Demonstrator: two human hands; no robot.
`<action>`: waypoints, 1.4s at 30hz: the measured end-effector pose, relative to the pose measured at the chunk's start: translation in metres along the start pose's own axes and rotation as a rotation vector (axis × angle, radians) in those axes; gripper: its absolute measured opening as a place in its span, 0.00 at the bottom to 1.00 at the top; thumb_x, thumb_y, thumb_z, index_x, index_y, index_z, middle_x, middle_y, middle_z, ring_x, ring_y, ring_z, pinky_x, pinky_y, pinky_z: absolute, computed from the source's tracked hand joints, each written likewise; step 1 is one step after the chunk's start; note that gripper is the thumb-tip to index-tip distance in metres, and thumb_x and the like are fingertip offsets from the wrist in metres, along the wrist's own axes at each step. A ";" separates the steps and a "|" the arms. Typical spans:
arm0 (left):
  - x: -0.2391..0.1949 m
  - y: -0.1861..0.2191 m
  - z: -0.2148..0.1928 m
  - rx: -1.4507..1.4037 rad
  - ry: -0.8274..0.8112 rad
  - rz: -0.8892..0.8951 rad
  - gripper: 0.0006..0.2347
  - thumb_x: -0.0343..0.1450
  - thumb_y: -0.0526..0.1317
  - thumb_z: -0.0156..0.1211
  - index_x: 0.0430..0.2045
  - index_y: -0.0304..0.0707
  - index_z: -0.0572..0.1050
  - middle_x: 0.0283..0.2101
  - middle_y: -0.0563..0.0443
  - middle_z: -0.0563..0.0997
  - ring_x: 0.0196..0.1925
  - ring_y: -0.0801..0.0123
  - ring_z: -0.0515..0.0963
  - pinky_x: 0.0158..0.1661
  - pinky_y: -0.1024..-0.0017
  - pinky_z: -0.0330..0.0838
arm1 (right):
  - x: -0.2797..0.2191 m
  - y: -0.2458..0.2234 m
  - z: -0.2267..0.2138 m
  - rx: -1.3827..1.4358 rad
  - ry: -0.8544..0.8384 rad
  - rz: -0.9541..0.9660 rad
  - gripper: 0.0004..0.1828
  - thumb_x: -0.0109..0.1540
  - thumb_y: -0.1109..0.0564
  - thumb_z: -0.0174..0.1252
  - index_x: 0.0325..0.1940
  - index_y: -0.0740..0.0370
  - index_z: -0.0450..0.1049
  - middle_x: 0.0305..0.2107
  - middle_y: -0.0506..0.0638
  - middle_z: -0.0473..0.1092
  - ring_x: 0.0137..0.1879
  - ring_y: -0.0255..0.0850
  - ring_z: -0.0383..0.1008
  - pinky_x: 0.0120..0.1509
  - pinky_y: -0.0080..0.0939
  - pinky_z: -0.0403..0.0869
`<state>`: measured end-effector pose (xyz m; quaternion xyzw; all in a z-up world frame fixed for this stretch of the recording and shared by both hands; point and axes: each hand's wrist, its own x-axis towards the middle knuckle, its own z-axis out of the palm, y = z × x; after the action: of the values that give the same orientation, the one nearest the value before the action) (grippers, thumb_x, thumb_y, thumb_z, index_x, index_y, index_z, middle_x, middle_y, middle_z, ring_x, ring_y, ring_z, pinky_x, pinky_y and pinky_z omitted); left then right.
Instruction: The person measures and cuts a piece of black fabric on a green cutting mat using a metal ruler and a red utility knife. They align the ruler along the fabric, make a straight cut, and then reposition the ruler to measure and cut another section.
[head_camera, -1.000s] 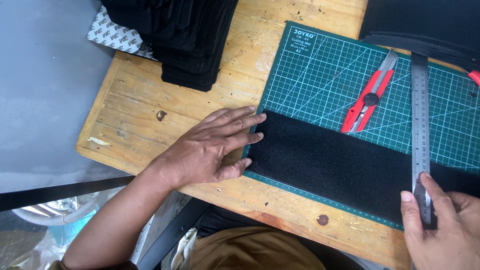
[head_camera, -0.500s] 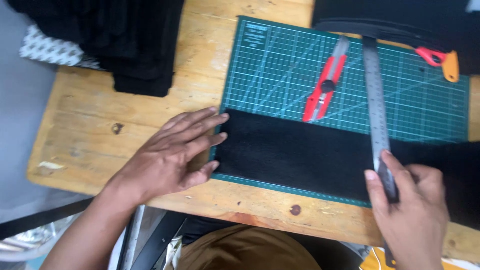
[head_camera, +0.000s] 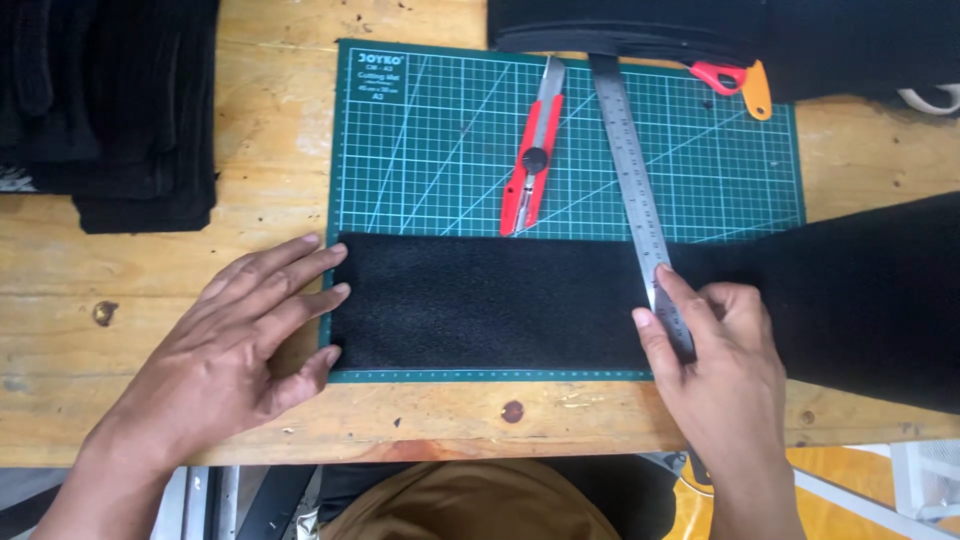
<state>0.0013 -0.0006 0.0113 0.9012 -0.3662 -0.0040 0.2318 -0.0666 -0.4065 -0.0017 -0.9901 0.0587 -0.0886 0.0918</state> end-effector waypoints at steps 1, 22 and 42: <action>0.000 0.000 0.001 0.009 0.010 0.006 0.21 0.70 0.49 0.60 0.55 0.37 0.74 0.72 0.42 0.68 0.76 0.52 0.63 0.68 0.56 0.59 | 0.000 0.000 0.000 0.008 -0.005 -0.004 0.25 0.64 0.43 0.62 0.66 0.45 0.78 0.47 0.52 0.65 0.52 0.48 0.71 0.43 0.56 0.77; 0.000 0.001 0.004 0.017 0.034 -0.009 0.19 0.68 0.46 0.62 0.52 0.39 0.75 0.71 0.42 0.70 0.76 0.50 0.65 0.67 0.56 0.61 | 0.002 0.001 0.001 0.037 -0.030 0.026 0.26 0.63 0.41 0.62 0.66 0.43 0.77 0.45 0.51 0.64 0.50 0.48 0.70 0.40 0.56 0.77; -0.001 0.001 0.005 -0.002 0.037 0.009 0.19 0.69 0.45 0.62 0.53 0.38 0.74 0.71 0.40 0.69 0.76 0.47 0.64 0.67 0.55 0.61 | 0.001 0.004 0.002 0.021 -0.013 0.000 0.26 0.64 0.42 0.62 0.66 0.44 0.78 0.46 0.52 0.65 0.51 0.50 0.70 0.44 0.57 0.76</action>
<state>-0.0009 -0.0025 0.0070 0.8992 -0.3660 0.0136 0.2393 -0.0653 -0.4104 -0.0046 -0.9896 0.0571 -0.0830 0.1024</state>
